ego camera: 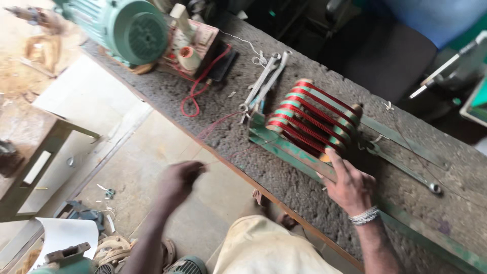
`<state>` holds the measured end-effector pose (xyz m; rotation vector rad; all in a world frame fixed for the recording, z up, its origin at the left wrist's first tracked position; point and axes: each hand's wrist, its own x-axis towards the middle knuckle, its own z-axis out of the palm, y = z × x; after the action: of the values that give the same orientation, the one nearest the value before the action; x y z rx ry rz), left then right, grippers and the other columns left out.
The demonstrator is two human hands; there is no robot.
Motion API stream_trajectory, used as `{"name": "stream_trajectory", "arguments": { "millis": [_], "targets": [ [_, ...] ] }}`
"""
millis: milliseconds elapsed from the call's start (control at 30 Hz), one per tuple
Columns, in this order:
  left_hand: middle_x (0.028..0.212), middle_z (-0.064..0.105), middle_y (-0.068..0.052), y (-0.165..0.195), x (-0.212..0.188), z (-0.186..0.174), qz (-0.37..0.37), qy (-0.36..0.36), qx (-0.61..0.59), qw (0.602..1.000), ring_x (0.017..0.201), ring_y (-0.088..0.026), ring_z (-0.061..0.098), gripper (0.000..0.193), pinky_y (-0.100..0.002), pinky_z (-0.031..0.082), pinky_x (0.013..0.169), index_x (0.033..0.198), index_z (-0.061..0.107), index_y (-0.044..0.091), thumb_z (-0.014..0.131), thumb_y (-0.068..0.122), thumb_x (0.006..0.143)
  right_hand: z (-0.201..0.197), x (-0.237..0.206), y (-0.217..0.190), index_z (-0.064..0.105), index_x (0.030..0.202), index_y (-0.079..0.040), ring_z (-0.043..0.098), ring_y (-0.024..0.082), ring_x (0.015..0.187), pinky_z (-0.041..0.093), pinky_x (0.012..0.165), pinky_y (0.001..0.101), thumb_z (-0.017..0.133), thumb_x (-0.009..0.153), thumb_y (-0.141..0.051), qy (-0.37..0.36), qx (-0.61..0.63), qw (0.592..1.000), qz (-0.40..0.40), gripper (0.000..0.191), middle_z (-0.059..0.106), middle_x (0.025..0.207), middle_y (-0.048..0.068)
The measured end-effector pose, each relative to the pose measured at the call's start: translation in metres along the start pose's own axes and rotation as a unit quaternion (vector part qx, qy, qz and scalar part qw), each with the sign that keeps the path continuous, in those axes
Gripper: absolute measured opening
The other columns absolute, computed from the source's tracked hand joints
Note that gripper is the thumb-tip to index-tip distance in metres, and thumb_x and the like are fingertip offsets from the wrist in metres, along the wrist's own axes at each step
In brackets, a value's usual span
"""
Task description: The person winds red enameled copper wire from a spool onto a coil winder mounted on a stand, turning the winder by hand. They then move the wound coil to a workbench and secure the wire bundles by tying them with white ties, using pliers to tighten and trim the ties.
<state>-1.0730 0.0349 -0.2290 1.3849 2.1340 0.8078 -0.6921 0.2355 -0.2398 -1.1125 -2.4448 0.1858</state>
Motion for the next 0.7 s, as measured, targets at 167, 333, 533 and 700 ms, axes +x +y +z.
{"name": "stream_trajectory", "arguments": {
  "millis": [167,333,533,700],
  "targets": [
    [0.100,0.077,-0.006,0.002,-0.011,-0.066,-0.077,-0.008,0.186,0.980,0.092,-0.030,0.073,0.015,-0.042,0.055,0.082,0.101,0.081,0.020,0.074,0.025,0.089,-0.001,-0.013,-0.010,0.057,0.139,-0.020,0.073,0.035,0.072,0.057,0.058,0.0477,0.083,0.075,-0.025,-0.023,0.015,1.000,0.002,0.069,0.075,0.094,0.011],
    [0.111,0.074,-0.005,0.044,0.038,-0.088,0.061,0.075,0.232,0.968,0.109,-0.029,0.064,0.027,-0.052,0.042,0.094,0.103,0.081,0.020,0.077,0.018,0.077,0.003,-0.033,-0.029,0.060,0.134,-0.023,0.073,0.034,0.074,0.057,0.063,0.0463,0.079,0.063,-0.013,-0.031,0.024,0.997,0.070,0.074,0.077,0.096,0.009],
    [0.107,0.072,-0.012,0.066,0.188,-0.052,0.287,-0.019,0.073,0.955,0.104,-0.032,0.068,0.027,-0.043,0.055,0.090,0.107,0.075,0.012,0.075,0.009,0.080,0.009,-0.032,-0.039,0.063,0.128,-0.025,0.073,0.035,0.077,0.058,0.066,0.0458,0.081,0.065,-0.012,0.009,0.006,0.994,0.106,0.067,0.077,0.095,0.010],
    [0.104,0.070,-0.018,0.052,0.347,0.043,0.227,0.009,0.108,0.968,0.100,-0.035,0.068,0.028,-0.045,0.054,0.087,0.112,0.079,0.018,0.071,0.015,0.085,0.022,-0.039,-0.045,0.065,0.124,-0.024,0.074,0.034,0.080,0.059,0.070,0.0449,0.075,0.055,-0.005,0.009,-0.006,0.988,0.155,0.072,0.077,0.095,0.009]
  ]
}}
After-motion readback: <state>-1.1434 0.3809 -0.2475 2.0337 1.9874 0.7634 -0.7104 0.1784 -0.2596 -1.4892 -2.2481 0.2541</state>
